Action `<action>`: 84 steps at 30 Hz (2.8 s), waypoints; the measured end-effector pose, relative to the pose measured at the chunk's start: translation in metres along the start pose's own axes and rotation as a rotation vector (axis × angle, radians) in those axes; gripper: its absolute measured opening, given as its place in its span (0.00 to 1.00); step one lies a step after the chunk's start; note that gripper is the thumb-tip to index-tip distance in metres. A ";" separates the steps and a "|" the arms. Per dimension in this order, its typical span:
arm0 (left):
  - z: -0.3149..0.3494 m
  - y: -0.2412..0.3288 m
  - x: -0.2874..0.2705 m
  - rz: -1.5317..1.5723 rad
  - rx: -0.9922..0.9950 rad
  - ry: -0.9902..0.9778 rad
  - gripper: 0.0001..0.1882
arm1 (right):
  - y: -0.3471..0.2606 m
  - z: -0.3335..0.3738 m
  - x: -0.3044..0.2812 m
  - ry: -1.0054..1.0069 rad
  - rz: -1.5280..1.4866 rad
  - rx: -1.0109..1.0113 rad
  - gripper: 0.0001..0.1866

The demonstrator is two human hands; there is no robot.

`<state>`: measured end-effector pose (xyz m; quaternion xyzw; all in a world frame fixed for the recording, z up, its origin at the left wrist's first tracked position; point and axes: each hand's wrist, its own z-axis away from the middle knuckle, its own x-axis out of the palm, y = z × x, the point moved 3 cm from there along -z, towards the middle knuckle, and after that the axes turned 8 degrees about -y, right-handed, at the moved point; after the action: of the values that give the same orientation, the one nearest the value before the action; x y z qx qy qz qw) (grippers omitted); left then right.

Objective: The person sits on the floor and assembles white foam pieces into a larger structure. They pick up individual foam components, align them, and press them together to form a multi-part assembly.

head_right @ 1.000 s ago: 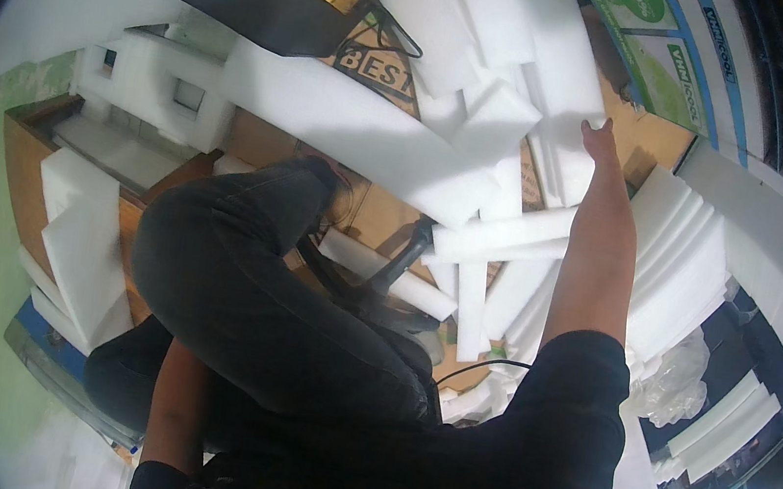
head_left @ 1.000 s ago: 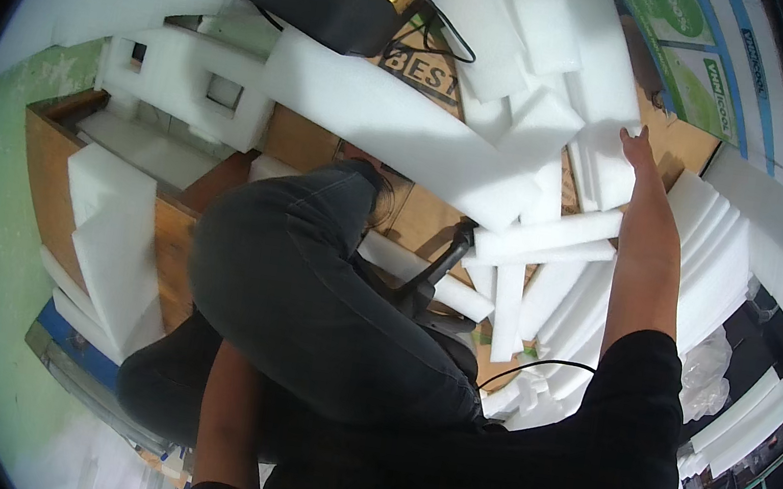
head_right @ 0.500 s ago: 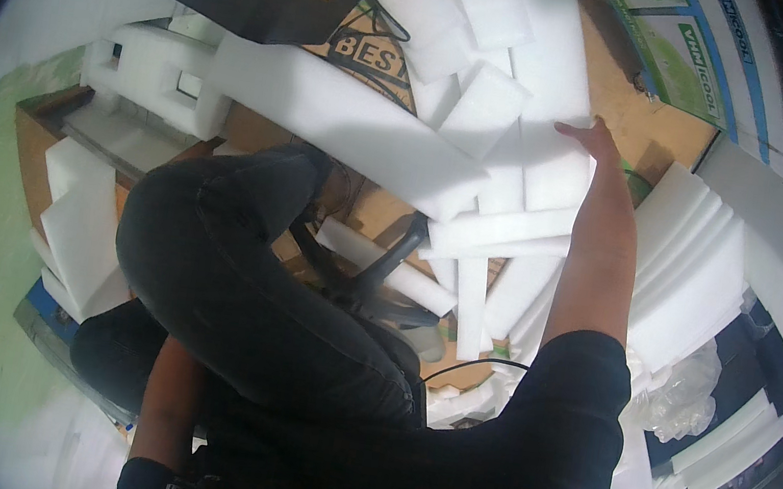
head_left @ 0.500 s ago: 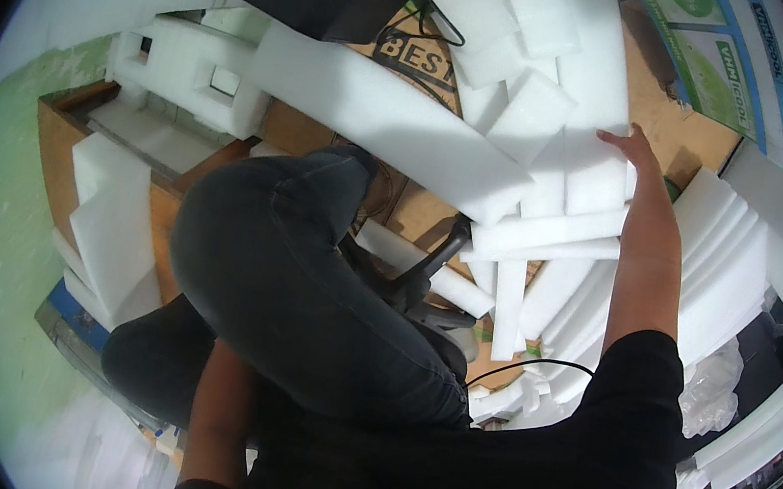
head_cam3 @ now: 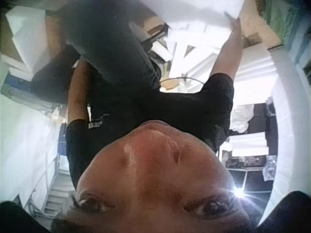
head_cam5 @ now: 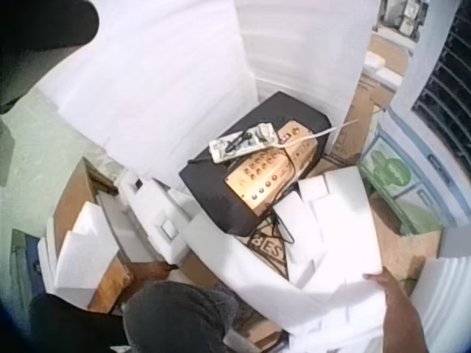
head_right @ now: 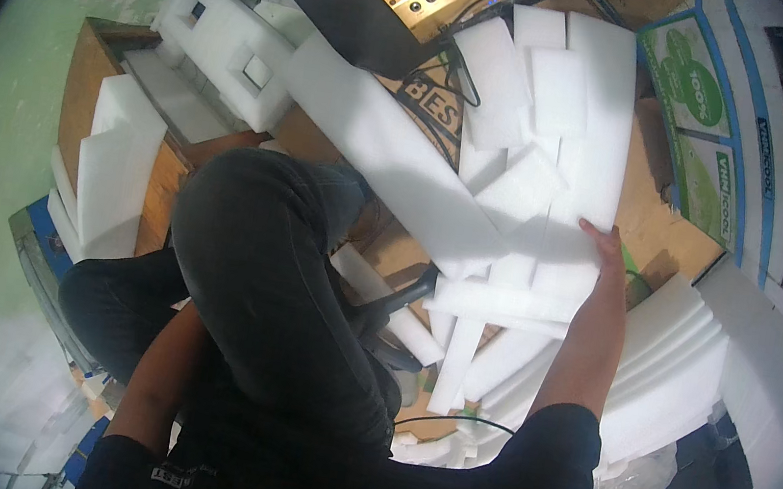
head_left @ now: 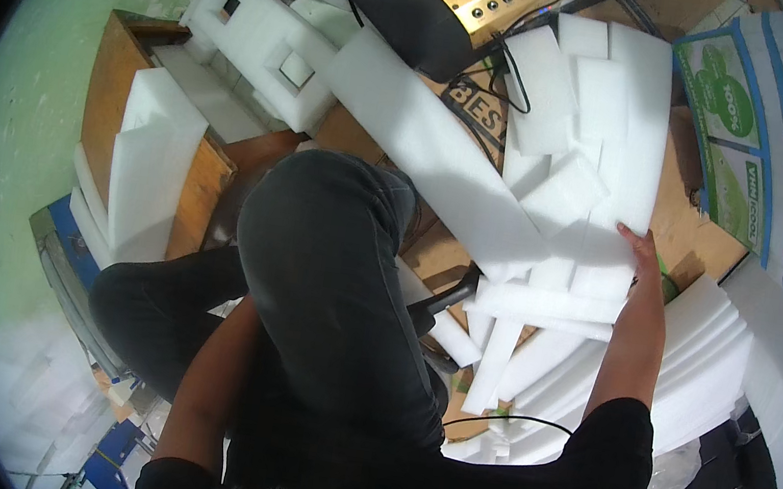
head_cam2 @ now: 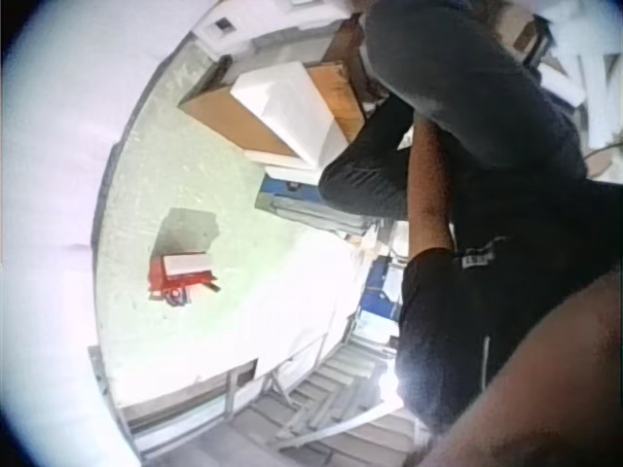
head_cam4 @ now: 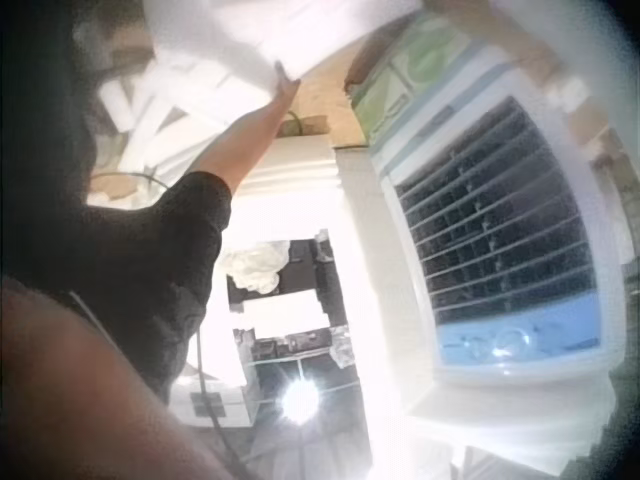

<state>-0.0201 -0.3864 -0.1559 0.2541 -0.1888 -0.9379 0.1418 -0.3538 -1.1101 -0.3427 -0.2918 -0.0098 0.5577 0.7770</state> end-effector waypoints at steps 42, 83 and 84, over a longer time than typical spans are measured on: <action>0.059 0.093 -0.102 0.370 0.282 0.340 0.23 | -0.242 0.262 0.171 -0.374 0.583 -0.590 0.58; 0.090 0.023 -0.121 0.537 0.103 0.282 0.25 | -0.333 0.181 0.368 -0.376 0.494 -0.709 0.67; 0.088 0.019 -0.119 0.514 0.115 0.290 0.25 | -0.352 0.193 0.376 -0.303 0.542 -0.749 0.67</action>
<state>0.0357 -0.3359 -0.0272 0.3371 -0.2775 -0.8130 0.3852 0.0258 -0.7695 -0.1362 -0.4589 -0.2463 0.7344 0.4351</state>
